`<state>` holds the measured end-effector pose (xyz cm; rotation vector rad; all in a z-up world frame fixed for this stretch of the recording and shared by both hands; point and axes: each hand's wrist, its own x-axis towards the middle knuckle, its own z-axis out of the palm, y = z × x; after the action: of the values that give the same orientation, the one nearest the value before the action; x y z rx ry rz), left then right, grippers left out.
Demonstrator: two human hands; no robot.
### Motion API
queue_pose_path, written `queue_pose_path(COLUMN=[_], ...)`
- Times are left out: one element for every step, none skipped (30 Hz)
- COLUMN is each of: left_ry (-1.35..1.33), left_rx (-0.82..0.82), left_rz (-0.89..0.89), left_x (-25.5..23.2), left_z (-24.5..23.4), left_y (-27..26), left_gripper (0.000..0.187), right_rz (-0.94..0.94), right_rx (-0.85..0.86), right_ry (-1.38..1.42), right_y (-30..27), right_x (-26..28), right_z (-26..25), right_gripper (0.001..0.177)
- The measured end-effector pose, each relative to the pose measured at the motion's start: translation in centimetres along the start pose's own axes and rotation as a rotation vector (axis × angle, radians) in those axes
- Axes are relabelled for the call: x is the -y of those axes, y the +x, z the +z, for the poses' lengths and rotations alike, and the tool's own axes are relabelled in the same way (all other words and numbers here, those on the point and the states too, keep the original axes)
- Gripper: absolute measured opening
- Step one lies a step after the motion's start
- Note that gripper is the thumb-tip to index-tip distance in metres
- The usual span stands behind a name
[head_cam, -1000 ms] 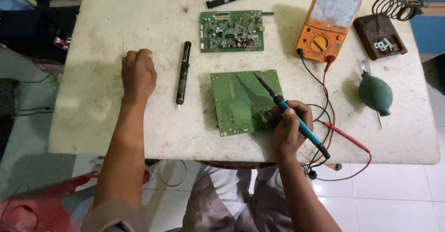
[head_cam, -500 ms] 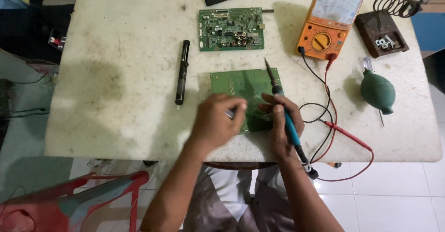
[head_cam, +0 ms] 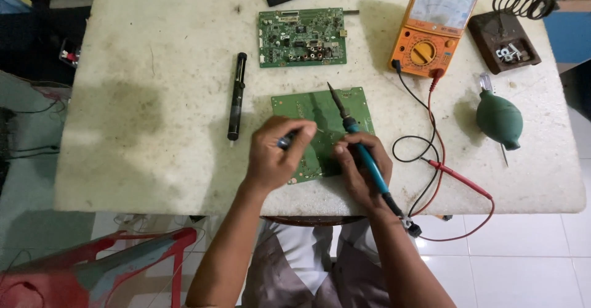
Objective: The person uses a soldering iron to work on a green circuit board, then uses a green air blower to clean the board. They flip the board over and continue soldering the other side while holding a roll of solder wire.
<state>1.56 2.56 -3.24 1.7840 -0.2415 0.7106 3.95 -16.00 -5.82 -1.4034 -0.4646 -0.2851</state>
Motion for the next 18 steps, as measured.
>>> queue_pose_path(left_ry=[0.0, 0.13, 0.26, 0.261, 0.264, 0.269, 0.273, 0.24, 0.207, 0.208, 0.236, 0.264, 0.265, 0.282, 0.3, 0.298, 0.348, 0.399], left_rx=[-0.001, -0.09, -0.179, -0.181, -0.213, -0.246, -0.249, -0.254, -0.259, -0.259, -0.264, -0.271, -0.273, -0.263, -0.253, -0.253, -0.249, -0.245], left_rz=[-0.001, 0.074, 0.149, 0.148, 0.196, 0.244, 0.243, 0.244, 0.245, 0.239, 0.258, 0.283, 0.284, 0.289, 0.293, 0.293, 0.301, 0.309], left_x=[1.1, 2.3, 3.4, 4.8, 6.2, 7.5, 7.8, 8.0, 8.3, 8.0, 7.6, 7.2, 6.5, 5.8, 5.1, 5.0, 4.9, 4.8], left_z=[-0.6, -1.2, -1.8, -2.2, -2.6, -3.1, -2.8, -2.4, -2.0, -1.8, -1.5, -1.3, -1.5, -1.6, -1.6, -1.7, -1.7, -1.7], left_y=[0.2, 0.3, 0.4, 0.3, 0.3, 0.2, -0.2, -0.7, -1.2, -1.2, -1.1, -0.7, -0.5, -0.2, 0.1, 0.2, 0.3, 0.3], left_gripper=[0.011, 0.011, 0.012, 0.012, 0.015, 0.019, 0.019, 0.018, 0.017, 0.017, 0.019, 0.021, 0.021, 0.021, 0.021, 0.021, 0.019, 0.017], right_rz=[0.001, 0.06, 0.119, 0.12, 0.112, 0.103, 0.104, 0.069, 0.035, 0.04, 0.029, 0.012, 0.01, 0.038, 0.067, 0.066, 0.065, 0.064], right_rx=[0.001, 0.032, 0.063, 0.065, 0.07, 0.077, 0.081, 0.085, 0.089, 0.091, 0.079, 0.067, 0.069, 0.051, 0.034, 0.033, 0.041, 0.051], right_ry=[0.0, -0.076, -0.151, -0.15, -0.11, -0.069, -0.066, -0.065, -0.064, -0.065, -0.046, -0.026, -0.026, -0.003, 0.02, 0.018, 0.015, 0.012], right_y=[0.0, 0.0, -0.1, -0.1, 0.0, 0.0, 0.2, 0.2, 0.2, 0.1, -0.1, 0.0, -0.2, -0.5, -0.7, -0.5, -0.4, -0.2], right_x=[0.5, 1.1, 1.6, 1.3, 1.0, 0.7, 0.3, -0.1, -0.5, -0.4, -0.4, -0.3, -0.3, -0.3, -0.3, -0.1, 0.0, 0.1], right_z=[0.0, -0.1, -0.2, -0.3, -0.3, -0.3, -0.4, -0.7, -1.0, -1.0, -1.0, -1.0, -0.9, -0.8, -0.8, -0.7, -0.6, -0.5], right_gripper=[0.021, 0.02, 0.024, 0.024, 0.032, 0.039, 0.039, 0.039, 0.04, 0.04, 0.04, 0.039, 0.039, 0.037, 0.036, 0.036, 0.033, 0.03])
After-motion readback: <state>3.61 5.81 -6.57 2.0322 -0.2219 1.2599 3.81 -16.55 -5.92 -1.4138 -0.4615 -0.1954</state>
